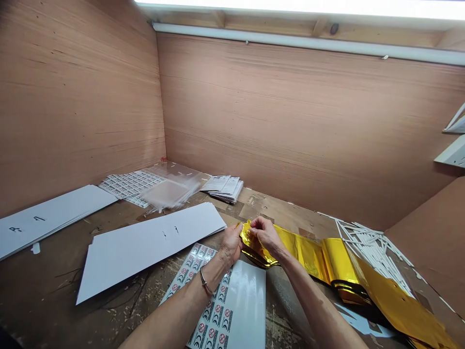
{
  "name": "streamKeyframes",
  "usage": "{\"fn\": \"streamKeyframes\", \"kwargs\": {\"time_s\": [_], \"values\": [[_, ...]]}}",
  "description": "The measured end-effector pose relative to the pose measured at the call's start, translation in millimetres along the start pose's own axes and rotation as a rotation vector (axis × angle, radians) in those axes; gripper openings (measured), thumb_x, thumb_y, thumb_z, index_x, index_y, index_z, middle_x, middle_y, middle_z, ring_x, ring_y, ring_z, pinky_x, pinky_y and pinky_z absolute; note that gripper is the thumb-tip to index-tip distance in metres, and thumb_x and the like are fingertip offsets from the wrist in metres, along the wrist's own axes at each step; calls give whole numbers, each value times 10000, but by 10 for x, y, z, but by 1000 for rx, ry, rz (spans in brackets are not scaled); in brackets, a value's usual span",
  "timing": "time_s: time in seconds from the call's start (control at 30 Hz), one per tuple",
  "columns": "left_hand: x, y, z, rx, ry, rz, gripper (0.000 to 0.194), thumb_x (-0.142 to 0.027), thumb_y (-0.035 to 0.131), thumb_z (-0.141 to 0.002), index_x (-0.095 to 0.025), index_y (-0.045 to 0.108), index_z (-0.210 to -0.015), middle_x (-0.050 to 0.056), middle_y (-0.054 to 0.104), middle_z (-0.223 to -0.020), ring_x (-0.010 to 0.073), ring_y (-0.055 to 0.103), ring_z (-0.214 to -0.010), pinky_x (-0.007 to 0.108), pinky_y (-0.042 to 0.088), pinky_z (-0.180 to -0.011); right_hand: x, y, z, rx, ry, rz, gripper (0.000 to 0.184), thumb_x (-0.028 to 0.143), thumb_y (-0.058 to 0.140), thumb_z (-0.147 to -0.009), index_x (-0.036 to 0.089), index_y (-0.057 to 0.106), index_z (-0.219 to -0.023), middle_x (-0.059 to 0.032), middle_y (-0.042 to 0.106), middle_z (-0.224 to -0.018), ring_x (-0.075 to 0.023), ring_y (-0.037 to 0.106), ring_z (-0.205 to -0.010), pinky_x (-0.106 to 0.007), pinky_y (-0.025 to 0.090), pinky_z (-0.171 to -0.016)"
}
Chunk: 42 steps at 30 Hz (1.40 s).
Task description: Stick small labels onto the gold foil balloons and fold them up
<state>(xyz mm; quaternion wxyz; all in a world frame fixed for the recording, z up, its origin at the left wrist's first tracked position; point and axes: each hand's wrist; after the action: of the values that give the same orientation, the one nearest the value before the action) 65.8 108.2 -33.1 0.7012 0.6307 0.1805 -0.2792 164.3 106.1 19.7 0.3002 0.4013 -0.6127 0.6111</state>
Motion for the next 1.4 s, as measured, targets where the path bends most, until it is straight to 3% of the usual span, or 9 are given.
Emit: {"fn": "streamKeyframes", "kwargs": {"time_s": [0.2, 0.47, 0.63, 0.83, 0.97, 1.07, 1.23, 1.4], "values": [[-23, 11, 25, 8, 20, -13, 262, -334, 633, -572, -114, 521, -660, 4, 527, -577, 91, 465, -493, 236, 352, -526, -90, 70, -57, -100, -58, 151, 78, 234, 480, -603, 169, 463, -644, 34, 473, -565, -101, 430, -542, -220, 327, -517], [-28, 21, 27, -8, 46, -55, 274, -358, 637, -561, -123, 508, -620, -32, 444, -509, 75, 413, -472, 217, 311, -496, -75, 83, -72, -123, -129, 364, 18, 181, 466, -637, 170, 479, -633, 16, 513, -597, -113, 454, -580, -220, 317, -546], [-11, 0, 15, -36, 61, -97, 301, -392, 631, -576, -124, 494, -599, -20, 462, -522, 72, 408, -470, 213, 303, -474, -29, 164, 8, -154, -191, 494, 99, 146, 423, -707, 168, 515, -678, -17, 522, -675, -136, 458, -658, -242, 322, -603], [-21, 13, 6, -43, 26, -29, 341, -423, 627, -580, -139, 439, -570, -23, 462, -516, 68, 414, -436, 204, 292, -433, 83, 157, 356, -140, -510, 944, 156, 209, 432, -786, 143, 560, -847, -97, 527, -857, -196, 434, -803, -303, 330, -702], [-54, 37, 29, 0, -18, 17, 374, -466, 625, -582, -136, 451, -587, -6, 486, -522, 102, 487, -478, 221, 356, -461, 35, 153, 540, -119, -609, 1159, 169, 90, 427, -752, 132, 566, -837, -114, 546, -809, -205, 434, -735, -323, 319, -665], [-106, 56, 86, 0, -60, -26, 405, -505, 612, -589, -123, 497, -657, 22, 532, -555, 133, 533, -518, 241, 401, -481, -52, 158, 520, -185, -561, 1063, 187, 62, 402, -742, 141, 571, -731, -101, 559, -737, -192, 445, -691, -314, 320, -646], [-186, 83, 183, 50, -87, -59, 442, -507, 598, -612, -116, 536, -808, 75, 606, -690, 169, 573, -571, 302, 455, -507, -186, 77, 324, -353, -231, 593, 152, 212, 491, -711, 165, 542, -576, -20, 543, -577, -150, 482, -592, -258, 334, -559], [-142, 69, 154, 63, -64, -74, 360, -412, 656, -577, -102, 550, -727, 67, 604, -649, 175, 576, -592, 304, 461, -535, -231, 25, 240, -280, 6, 100, 302, 428, 601, -618, 147, 563, -515, 22, 495, -445, -97, 425, -426, -222, 308, -428]]}}
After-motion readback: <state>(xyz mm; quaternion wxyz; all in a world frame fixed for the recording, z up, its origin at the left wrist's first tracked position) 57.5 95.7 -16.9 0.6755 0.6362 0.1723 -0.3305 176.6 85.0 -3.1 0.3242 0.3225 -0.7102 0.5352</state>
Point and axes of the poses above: each hand's wrist, its own z-axis away from the middle knuckle, its own y-axis out of the palm, x = y × z
